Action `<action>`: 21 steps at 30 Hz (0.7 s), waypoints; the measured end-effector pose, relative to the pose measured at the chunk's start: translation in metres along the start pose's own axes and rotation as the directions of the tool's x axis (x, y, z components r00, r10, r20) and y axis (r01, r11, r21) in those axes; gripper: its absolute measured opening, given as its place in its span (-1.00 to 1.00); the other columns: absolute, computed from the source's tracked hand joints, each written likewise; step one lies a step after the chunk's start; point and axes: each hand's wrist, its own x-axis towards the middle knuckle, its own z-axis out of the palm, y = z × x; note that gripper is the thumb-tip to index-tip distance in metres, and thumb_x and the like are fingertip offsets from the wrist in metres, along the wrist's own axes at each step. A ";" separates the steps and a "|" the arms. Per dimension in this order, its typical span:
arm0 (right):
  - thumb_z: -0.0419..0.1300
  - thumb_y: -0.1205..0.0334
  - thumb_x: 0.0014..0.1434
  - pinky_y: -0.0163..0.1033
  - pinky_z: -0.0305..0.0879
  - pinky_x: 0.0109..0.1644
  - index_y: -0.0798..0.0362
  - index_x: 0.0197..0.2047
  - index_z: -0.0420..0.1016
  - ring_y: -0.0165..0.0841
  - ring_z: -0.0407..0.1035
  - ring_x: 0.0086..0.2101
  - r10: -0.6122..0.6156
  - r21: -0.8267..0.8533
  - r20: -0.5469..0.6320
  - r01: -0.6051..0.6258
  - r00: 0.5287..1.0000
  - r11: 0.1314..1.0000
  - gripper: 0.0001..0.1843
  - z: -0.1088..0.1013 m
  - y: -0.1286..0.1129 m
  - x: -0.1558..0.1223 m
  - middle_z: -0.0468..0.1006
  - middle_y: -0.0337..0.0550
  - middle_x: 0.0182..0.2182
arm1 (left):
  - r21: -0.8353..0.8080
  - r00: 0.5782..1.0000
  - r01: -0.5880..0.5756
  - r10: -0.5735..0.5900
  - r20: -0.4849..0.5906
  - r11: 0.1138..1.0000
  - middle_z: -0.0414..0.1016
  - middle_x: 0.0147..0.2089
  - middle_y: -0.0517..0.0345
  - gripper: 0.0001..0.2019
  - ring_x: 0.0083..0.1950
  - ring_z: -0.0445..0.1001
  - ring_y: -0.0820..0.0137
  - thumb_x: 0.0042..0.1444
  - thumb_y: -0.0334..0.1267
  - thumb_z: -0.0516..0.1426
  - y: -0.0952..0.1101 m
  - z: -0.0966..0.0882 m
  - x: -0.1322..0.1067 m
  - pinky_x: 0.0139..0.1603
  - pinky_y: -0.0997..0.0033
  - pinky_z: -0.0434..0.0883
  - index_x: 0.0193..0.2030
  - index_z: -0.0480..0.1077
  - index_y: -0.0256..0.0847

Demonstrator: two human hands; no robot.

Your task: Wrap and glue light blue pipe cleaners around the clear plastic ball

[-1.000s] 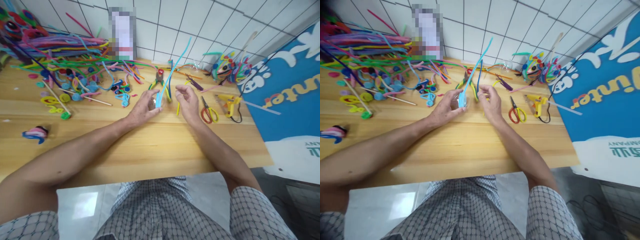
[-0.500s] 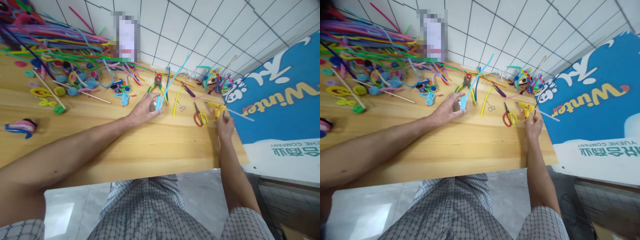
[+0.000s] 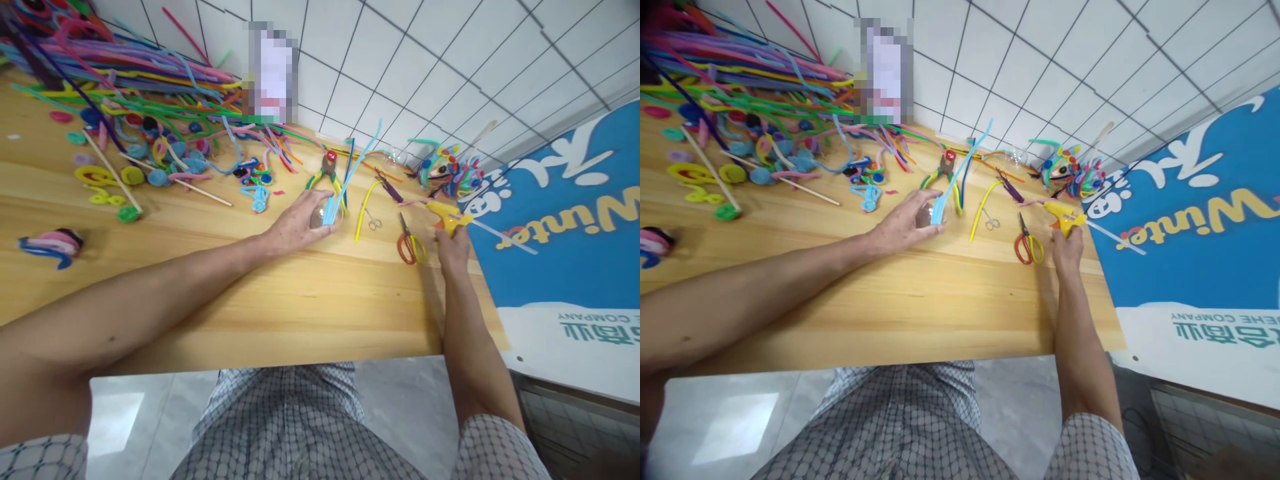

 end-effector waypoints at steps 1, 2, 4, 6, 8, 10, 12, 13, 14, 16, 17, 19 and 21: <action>0.27 -0.07 0.29 0.11 0.57 -0.02 -0.12 -0.20 0.40 -0.10 0.52 -0.26 0.008 0.030 0.025 -0.009 1.000 1.000 -0.76 0.001 -0.013 -0.006 0.62 -0.07 -0.29 | 0.000 1.000 0.004 -0.004 -0.001 1.000 0.50 0.50 -0.21 -0.30 0.55 0.49 0.00 0.34 -0.01 0.35 0.001 0.000 0.000 0.58 -0.13 0.50 0.52 0.33 -0.16; 0.27 -0.08 0.30 0.11 0.58 -0.01 -0.11 -0.19 0.42 -0.12 0.53 -0.27 0.001 0.086 0.066 -0.007 0.998 0.996 -0.75 0.001 -0.028 -0.013 0.61 -0.10 -0.31 | 0.001 1.000 0.010 -0.010 -0.003 1.000 0.50 0.51 -0.20 -0.31 0.55 0.48 0.00 0.34 -0.01 0.35 0.001 0.000 0.000 0.59 -0.14 0.49 0.52 0.33 -0.15; 0.36 -0.14 0.20 0.10 0.60 0.03 -0.08 -0.16 0.48 -0.13 0.56 -0.24 -0.065 0.192 0.109 0.043 0.992 0.980 -0.65 0.004 -0.061 -0.031 0.62 -0.13 -0.29 | -0.002 1.000 0.019 -0.019 -0.006 1.000 0.50 0.51 -0.20 -0.32 0.55 0.48 0.00 0.34 -0.01 0.35 0.002 0.000 0.001 0.59 -0.14 0.49 0.51 0.34 -0.15; 0.48 -0.20 0.02 0.07 0.60 0.02 -0.07 -0.18 0.49 -0.13 0.54 -0.21 -0.141 0.255 0.091 0.114 0.986 0.960 -0.51 0.008 -0.094 -0.051 0.62 -0.13 -0.27 | -0.007 1.000 0.023 -0.023 -0.006 1.000 0.51 0.50 -0.20 -0.31 0.54 0.49 0.00 0.34 0.01 0.36 0.004 0.000 0.001 0.59 -0.13 0.49 0.51 0.34 -0.17; 0.51 -0.25 -0.06 0.02 0.57 -0.09 -0.07 -0.23 0.49 -0.19 0.48 -0.27 -0.188 0.307 0.124 0.142 0.974 0.941 -0.46 0.012 -0.123 -0.068 0.60 -0.18 -0.33 | -0.008 0.999 0.037 -0.038 -0.007 0.999 0.52 0.49 -0.21 -0.31 0.54 0.49 0.00 0.35 0.01 0.36 0.006 0.000 0.001 0.59 -0.12 0.49 0.51 0.34 -0.18; 0.50 -0.25 -0.09 -0.03 0.53 -0.16 -0.07 -0.25 0.49 -0.24 0.44 -0.33 -0.212 0.333 0.171 0.146 0.962 0.931 -0.47 0.017 -0.143 -0.081 0.58 -0.24 -0.37 | -0.006 0.998 0.061 -0.061 -0.004 0.998 0.50 0.51 -0.20 -0.31 0.55 0.48 0.01 0.36 0.01 0.35 0.009 -0.001 0.002 0.59 -0.11 0.48 0.52 0.33 -0.18; 0.47 -0.23 -0.07 -0.05 0.50 -0.17 -0.06 -0.26 0.50 -0.27 0.42 -0.36 -0.229 0.346 0.197 0.151 0.953 0.926 -0.50 0.021 -0.155 -0.089 0.58 -0.25 -0.38 | -0.010 0.997 0.083 -0.083 0.004 0.997 0.48 0.53 -0.21 -0.32 0.57 0.46 0.00 0.38 0.00 0.34 0.013 -0.001 0.002 0.60 -0.11 0.47 0.53 0.32 -0.19; 0.45 -0.22 -0.06 -0.05 0.49 -0.17 -0.05 -0.25 0.51 -0.26 0.42 -0.36 -0.233 0.350 0.199 0.153 0.952 0.924 -0.52 0.023 -0.158 -0.092 0.58 -0.24 -0.38 | -0.015 0.996 0.091 -0.090 0.010 0.996 0.48 0.54 -0.22 -0.31 0.57 0.45 0.00 0.38 0.00 0.34 0.014 -0.001 0.002 0.60 -0.11 0.47 0.53 0.32 -0.20; 0.44 -0.21 -0.04 -0.05 0.49 -0.16 -0.05 -0.25 0.52 -0.26 0.43 -0.36 -0.235 0.353 0.198 0.154 0.952 0.923 -0.53 0.024 -0.160 -0.093 0.59 -0.23 -0.38 | -0.022 0.995 0.098 -0.097 0.015 0.995 0.47 0.54 -0.23 -0.31 0.58 0.45 -0.01 0.38 0.00 0.34 0.015 -0.001 0.002 0.60 -0.12 0.46 0.54 0.32 -0.20; 0.44 -0.20 -0.03 -0.04 0.50 -0.15 -0.04 -0.24 0.55 -0.24 0.45 -0.35 -0.229 0.355 0.186 0.151 0.956 0.922 -0.54 0.026 -0.161 -0.095 0.61 -0.22 -0.38 | -0.036 0.994 0.107 -0.106 0.018 0.994 0.48 0.53 -0.23 -0.31 0.58 0.44 -0.01 0.38 -0.01 0.34 0.017 0.000 0.002 0.60 -0.11 0.46 0.54 0.32 -0.19; 0.45 -0.20 -0.04 -0.03 0.50 -0.15 -0.04 -0.24 0.55 -0.23 0.45 -0.36 -0.222 0.352 0.180 0.148 0.958 0.924 -0.54 0.027 -0.160 -0.096 0.62 -0.21 -0.39 | -0.041 0.994 0.109 -0.108 0.017 0.993 0.48 0.53 -0.22 -0.32 0.58 0.44 -0.01 0.38 -0.01 0.34 0.017 0.000 0.002 0.60 -0.11 0.46 0.54 0.32 -0.19; 0.46 -0.20 -0.05 -0.02 0.50 -0.14 -0.04 -0.25 0.56 -0.22 0.46 -0.36 -0.212 0.349 0.174 0.141 0.962 0.926 -0.54 0.028 -0.159 -0.096 0.63 -0.19 -0.39 | -0.050 0.994 0.107 -0.106 0.012 0.993 0.48 0.53 -0.21 -0.32 0.58 0.44 0.00 0.38 -0.01 0.35 0.016 0.001 0.002 0.60 -0.10 0.45 0.53 0.33 -0.17; 0.46 -0.20 -0.06 -0.01 0.50 -0.15 -0.03 -0.24 0.57 -0.20 0.47 -0.36 -0.207 0.349 0.173 0.136 0.963 0.927 -0.53 0.030 -0.158 -0.097 0.64 -0.17 -0.37 | -0.055 0.995 0.099 -0.099 0.010 0.994 0.48 0.53 -0.20 -0.32 0.58 0.44 0.00 0.37 0.00 0.35 0.015 0.002 0.002 0.60 -0.10 0.46 0.53 0.34 -0.15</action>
